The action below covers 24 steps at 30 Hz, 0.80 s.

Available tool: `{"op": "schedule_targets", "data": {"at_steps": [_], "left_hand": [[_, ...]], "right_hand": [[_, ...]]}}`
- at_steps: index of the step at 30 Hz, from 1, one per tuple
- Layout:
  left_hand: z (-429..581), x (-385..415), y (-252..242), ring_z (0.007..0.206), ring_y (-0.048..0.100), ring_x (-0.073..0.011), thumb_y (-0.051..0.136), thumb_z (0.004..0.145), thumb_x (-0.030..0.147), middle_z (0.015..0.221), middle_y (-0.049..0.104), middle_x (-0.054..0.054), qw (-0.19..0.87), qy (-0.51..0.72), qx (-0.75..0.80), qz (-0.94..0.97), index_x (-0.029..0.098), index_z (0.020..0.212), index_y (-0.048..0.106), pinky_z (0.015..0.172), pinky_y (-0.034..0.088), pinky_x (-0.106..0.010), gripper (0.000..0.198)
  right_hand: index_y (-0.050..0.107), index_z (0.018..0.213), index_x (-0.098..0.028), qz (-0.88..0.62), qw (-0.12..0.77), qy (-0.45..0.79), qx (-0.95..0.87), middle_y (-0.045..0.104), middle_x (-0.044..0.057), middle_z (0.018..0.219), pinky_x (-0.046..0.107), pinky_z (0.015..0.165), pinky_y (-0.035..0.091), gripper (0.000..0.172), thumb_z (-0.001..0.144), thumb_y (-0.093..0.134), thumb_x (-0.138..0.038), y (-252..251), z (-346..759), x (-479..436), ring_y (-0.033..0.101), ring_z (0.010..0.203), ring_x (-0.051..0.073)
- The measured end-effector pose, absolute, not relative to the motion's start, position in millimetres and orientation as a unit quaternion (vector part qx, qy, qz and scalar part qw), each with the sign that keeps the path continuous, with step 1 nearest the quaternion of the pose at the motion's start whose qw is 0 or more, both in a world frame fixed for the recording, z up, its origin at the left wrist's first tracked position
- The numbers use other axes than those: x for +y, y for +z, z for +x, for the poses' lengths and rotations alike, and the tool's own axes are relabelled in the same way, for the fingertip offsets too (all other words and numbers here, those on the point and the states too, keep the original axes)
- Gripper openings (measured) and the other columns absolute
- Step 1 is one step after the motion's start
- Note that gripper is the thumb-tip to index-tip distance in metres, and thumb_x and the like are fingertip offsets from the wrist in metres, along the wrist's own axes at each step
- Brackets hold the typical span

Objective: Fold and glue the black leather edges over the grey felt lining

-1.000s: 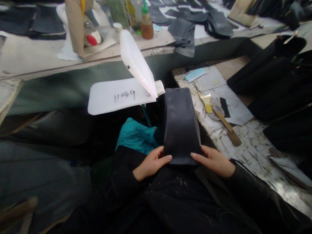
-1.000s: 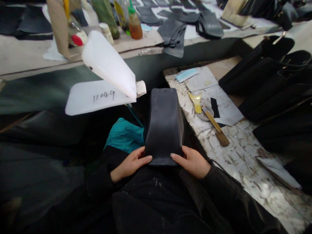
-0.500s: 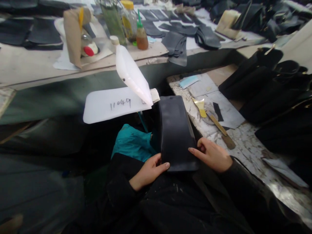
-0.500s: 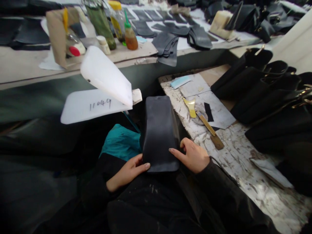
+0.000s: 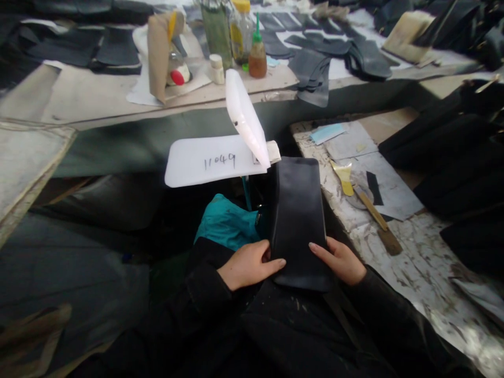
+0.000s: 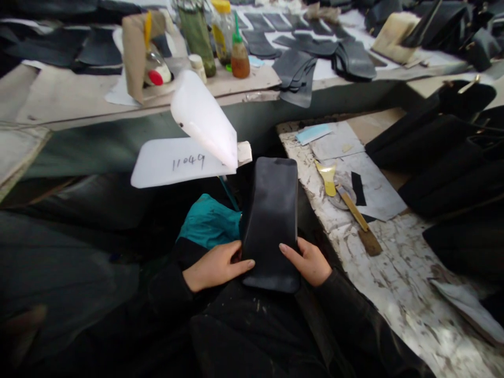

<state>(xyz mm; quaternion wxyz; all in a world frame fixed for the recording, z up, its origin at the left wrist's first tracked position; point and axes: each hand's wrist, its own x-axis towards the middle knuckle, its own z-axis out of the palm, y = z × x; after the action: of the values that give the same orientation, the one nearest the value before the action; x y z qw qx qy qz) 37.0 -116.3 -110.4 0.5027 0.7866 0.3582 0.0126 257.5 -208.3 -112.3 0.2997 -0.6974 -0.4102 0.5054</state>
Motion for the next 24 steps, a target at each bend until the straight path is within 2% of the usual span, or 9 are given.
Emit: {"op": "schedule_targets", "data": {"at_steps": [3,5,7,11,15,17,19,21,24], "left_hand": [[41,-109,-104,0.063,0.056,-0.0216,0.039,0.073,0.064,0.069,0.058,-0.005,0.368,0.032,0.421,0.828,0.017,0.08,0.054,0.057,0.038,-0.03,0.05],[47,-105,-106,0.066,0.058,-0.0241,0.035,0.075,0.064,0.072,0.06,-0.007,0.351,0.041,0.427,0.832,0.016,0.082,0.054,0.059,0.039,-0.032,0.052],[53,-103,-114,0.075,0.059,-0.0267,0.037,0.076,0.063,0.08,0.063,-0.011,0.405,0.042,0.416,0.813,0.014,0.086,0.057,0.064,0.042,-0.034,0.053],[63,-102,-132,0.096,0.057,-0.0257,0.049,0.074,0.055,0.102,0.064,-0.01,0.627,0.069,0.354,0.69,0.014,0.101,0.059,0.079,0.044,-0.033,0.05],[68,-108,-140,0.098,0.057,-0.0265,0.058,0.071,0.049,0.107,0.062,-0.011,0.788,0.105,0.296,0.529,0.01,0.108,0.056,0.082,0.046,-0.035,0.054],[70,-110,-141,0.097,0.057,-0.0267,0.061,0.069,0.047,0.104,0.063,-0.011,0.813,0.119,0.277,0.497,0.009,0.107,0.056,0.082,0.046,-0.036,0.054],[72,-111,-141,0.098,0.056,-0.0267,0.062,0.068,0.046,0.102,0.064,-0.01,0.818,0.122,0.263,0.497,0.01,0.105,0.058,0.085,0.044,-0.037,0.052],[72,-110,-142,0.098,0.056,-0.0263,0.062,0.069,0.046,0.101,0.064,-0.009,0.818,0.117,0.253,0.503,0.011,0.104,0.059,0.086,0.044,-0.037,0.049],[72,-108,-142,0.099,0.056,-0.0259,0.062,0.07,0.045,0.1,0.065,-0.008,0.818,0.109,0.248,0.508,0.011,0.104,0.059,0.087,0.043,-0.038,0.048]], "right_hand": [[0.056,0.104,-0.014,-0.691,0.302,0.509,-0.416,0.062,0.006,0.101,0.032,0.071,0.051,0.046,0.076,0.053,-0.051,-111,255,-208,0.059,0.088,0.023],[0.056,0.104,-0.014,-0.685,0.302,0.506,-0.428,0.062,0.006,0.101,0.032,0.073,0.051,0.045,0.077,0.053,-0.05,-111,254,-207,0.059,0.09,0.023],[0.056,0.103,-0.014,-0.683,0.301,0.504,-0.434,0.063,0.006,0.099,0.033,0.075,0.051,0.044,0.077,0.052,-0.05,-113,253,-207,0.058,0.091,0.024],[0.055,0.102,-0.014,-0.701,0.302,0.493,-0.419,0.063,0.008,0.099,0.034,0.073,0.051,0.046,0.077,0.051,-0.052,-120,248,-212,0.059,0.089,0.024],[0.055,0.101,-0.015,-0.722,0.283,0.459,-0.434,0.063,0.008,0.099,0.032,0.074,0.05,0.047,0.077,0.049,-0.054,-118,248,-220,0.06,0.086,0.023],[0.055,0.098,-0.016,-0.738,0.238,0.417,-0.474,0.063,0.006,0.095,0.031,0.074,0.048,0.046,0.078,0.046,-0.056,-112,254,-216,0.059,0.085,0.021],[0.056,0.083,-0.018,-0.775,0.171,0.345,-0.5,0.062,0.005,0.079,0.032,0.07,0.045,0.046,0.078,0.039,-0.06,-105,265,-201,0.058,0.077,0.021],[0.049,0.066,-0.02,-0.81,0.124,0.282,-0.5,0.055,0.004,0.062,0.033,0.065,0.042,0.048,0.078,0.034,-0.064,-98,279,-179,0.055,0.067,0.02],[0.043,0.057,-0.02,-0.816,0.123,0.276,-0.493,0.049,0.003,0.057,0.032,0.066,0.039,0.049,0.078,0.033,-0.064,-93,293,-142,0.054,0.069,0.02]]}}
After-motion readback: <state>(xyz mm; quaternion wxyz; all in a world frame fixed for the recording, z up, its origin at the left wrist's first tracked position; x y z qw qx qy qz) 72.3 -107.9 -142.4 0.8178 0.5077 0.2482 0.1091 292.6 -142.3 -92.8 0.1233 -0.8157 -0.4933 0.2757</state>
